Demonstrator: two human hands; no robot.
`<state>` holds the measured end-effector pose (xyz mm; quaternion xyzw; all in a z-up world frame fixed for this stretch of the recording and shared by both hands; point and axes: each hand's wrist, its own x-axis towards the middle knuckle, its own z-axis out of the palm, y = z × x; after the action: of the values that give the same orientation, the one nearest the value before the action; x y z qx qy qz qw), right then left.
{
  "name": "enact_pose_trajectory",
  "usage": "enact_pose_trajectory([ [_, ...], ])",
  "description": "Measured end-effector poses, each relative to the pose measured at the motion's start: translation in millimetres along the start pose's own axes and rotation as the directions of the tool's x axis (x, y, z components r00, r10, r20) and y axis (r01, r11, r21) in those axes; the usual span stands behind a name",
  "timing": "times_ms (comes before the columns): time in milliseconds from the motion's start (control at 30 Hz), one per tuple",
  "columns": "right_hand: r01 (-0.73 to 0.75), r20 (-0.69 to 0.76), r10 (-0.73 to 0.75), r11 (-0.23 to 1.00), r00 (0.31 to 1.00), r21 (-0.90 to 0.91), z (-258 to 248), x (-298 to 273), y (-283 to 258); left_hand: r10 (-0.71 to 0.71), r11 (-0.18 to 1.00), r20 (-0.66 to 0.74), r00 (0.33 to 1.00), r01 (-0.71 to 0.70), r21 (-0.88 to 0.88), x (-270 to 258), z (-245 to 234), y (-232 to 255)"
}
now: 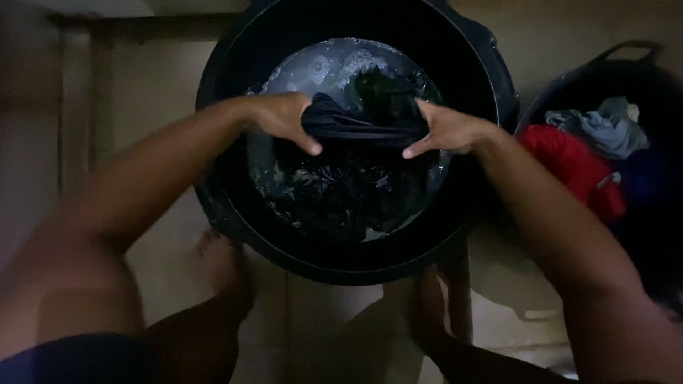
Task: The person washes clothes in a basin of soapy water by hand, scrubbing, wringing, and rinsing different garments including a grey item and a black item.
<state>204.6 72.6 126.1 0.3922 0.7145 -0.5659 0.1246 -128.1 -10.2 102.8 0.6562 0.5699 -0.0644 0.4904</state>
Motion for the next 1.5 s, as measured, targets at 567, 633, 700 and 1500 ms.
enact_pose_trajectory([
  [567, -0.201, -0.337, 0.006, 0.812, 0.941, -0.548, 87.9, 81.5, 38.0, -0.047, 0.978, -0.28, 0.959, 0.102, 0.185, 58.5, 80.4, -7.2],
  [633, -0.303, -0.32, 0.105, 0.679, 0.942, -0.669, 113.5, 97.2, 51.5, 0.375, 0.757, -0.336, 0.864, -0.076, 0.649, 71.1, 112.0, -23.2],
  [700, -0.275, -0.372, -0.055, 0.578, 0.926, -0.768, 131.1, 114.0, 68.5, 0.318, 0.771, -0.312, 0.895, -0.053, 0.634, 94.0, 118.7, -32.3],
  [1500, -0.146, -0.287, 0.13, 0.989, 0.949, -0.036, -36.6, -55.1, -15.4, -0.138, 0.989, -0.188, 0.972, 0.125, -0.08, -70.3, -26.5, 11.1],
])
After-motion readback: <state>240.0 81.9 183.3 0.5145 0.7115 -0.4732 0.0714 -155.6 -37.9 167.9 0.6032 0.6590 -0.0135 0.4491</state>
